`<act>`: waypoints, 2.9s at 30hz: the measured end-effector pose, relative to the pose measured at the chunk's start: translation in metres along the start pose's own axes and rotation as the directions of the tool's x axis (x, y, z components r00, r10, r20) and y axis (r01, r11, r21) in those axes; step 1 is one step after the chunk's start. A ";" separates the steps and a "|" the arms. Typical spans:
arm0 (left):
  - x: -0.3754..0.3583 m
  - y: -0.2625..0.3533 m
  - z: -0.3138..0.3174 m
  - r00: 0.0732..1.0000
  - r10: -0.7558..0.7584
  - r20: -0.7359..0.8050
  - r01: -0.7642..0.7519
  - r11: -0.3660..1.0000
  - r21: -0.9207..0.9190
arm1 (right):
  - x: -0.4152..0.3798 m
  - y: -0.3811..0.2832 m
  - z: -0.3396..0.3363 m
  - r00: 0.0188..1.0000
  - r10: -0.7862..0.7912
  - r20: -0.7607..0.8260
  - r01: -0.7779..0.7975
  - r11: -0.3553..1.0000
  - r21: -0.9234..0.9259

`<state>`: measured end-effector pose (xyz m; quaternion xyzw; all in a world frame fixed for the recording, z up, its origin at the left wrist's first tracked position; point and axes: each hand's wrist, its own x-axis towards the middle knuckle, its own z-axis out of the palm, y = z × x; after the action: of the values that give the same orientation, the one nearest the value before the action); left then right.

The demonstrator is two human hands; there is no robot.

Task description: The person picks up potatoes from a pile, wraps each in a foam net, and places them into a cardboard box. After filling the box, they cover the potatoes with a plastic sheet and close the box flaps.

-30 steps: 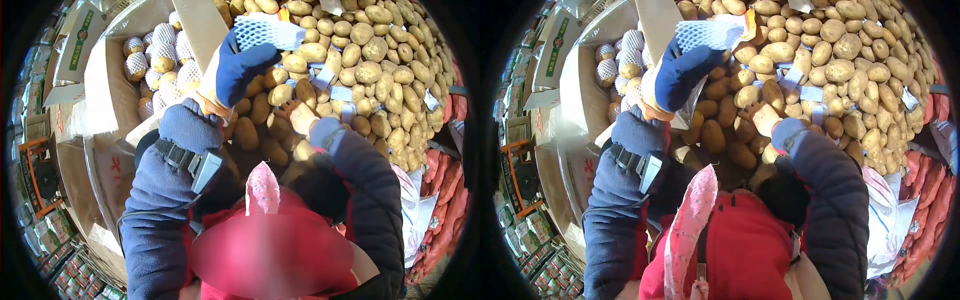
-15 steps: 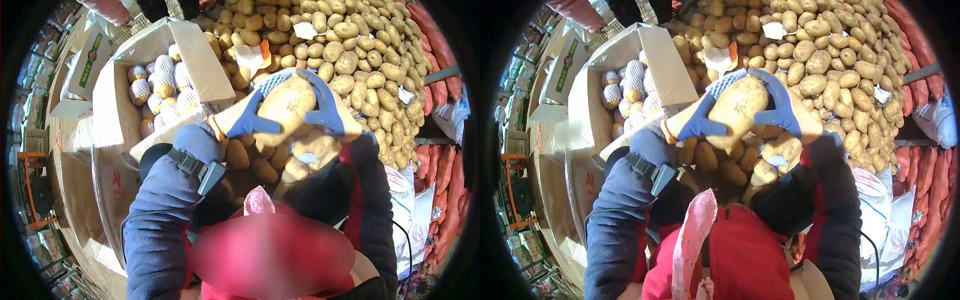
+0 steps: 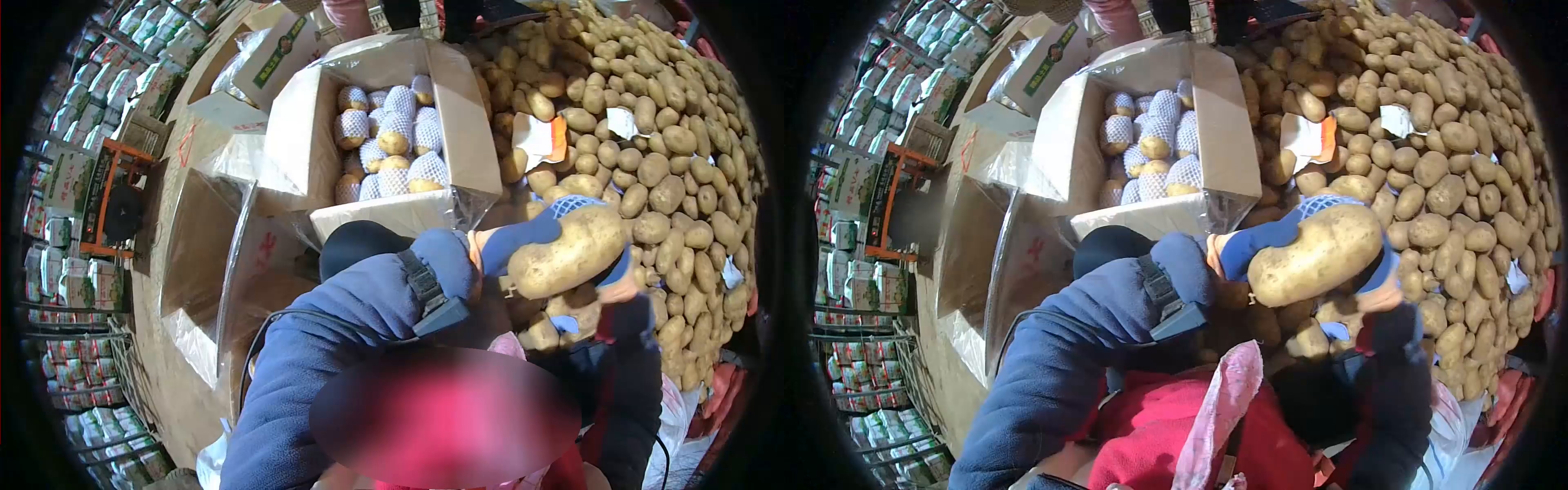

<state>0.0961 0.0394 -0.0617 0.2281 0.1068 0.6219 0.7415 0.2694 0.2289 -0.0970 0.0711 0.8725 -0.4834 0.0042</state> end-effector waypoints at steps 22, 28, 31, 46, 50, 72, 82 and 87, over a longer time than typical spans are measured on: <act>-0.260 0.142 -0.123 0.287 0.899 -0.331 0.953 -0.232 0.196 | 0.013 -0.082 0.016 0.924 -0.311 -0.223 0.223 0.912 -0.345; -0.246 0.167 -0.117 0.005 0.841 -0.541 0.978 -0.116 -0.171 | 0.008 -0.055 0.008 0.974 -0.153 -0.165 0.094 0.942 -0.321; -0.164 0.173 -0.022 0.256 0.795 -0.550 0.940 -0.072 0.334 | 0.001 0.026 -0.014 0.871 -0.194 -0.451 -0.104 0.825 -0.555; -0.012 0.063 -0.019 0.730 0.517 -0.447 0.002 0.653 0.758 | 0.027 0.178 -0.008 0.936 0.331 -0.117 -0.175 0.149 -0.973; -0.006 0.059 -0.025 0.726 0.515 -0.457 0.076 0.600 0.797 | 0.042 0.194 -0.007 0.960 0.231 -0.159 -0.221 0.279 -0.935; 0.009 0.018 -0.009 0.924 0.374 -0.079 0.003 0.199 0.980 | 0.024 -0.051 -0.007 0.910 -0.023 -0.414 0.159 0.942 0.296; 0.006 0.049 -0.029 0.839 0.350 -0.417 -0.003 0.769 0.639 | 0.018 0.115 0.037 0.744 0.663 -0.083 -0.577 0.575 -0.580; 0.016 0.046 -0.030 0.750 0.513 -0.418 -0.219 0.788 0.575 | 0.001 0.105 0.045 0.734 0.678 0.033 -0.242 0.308 -0.920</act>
<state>0.0456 0.0668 -0.0646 0.2356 0.4225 0.7494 0.4521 0.2792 0.2460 -0.2095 0.2071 0.9046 0.0533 0.3688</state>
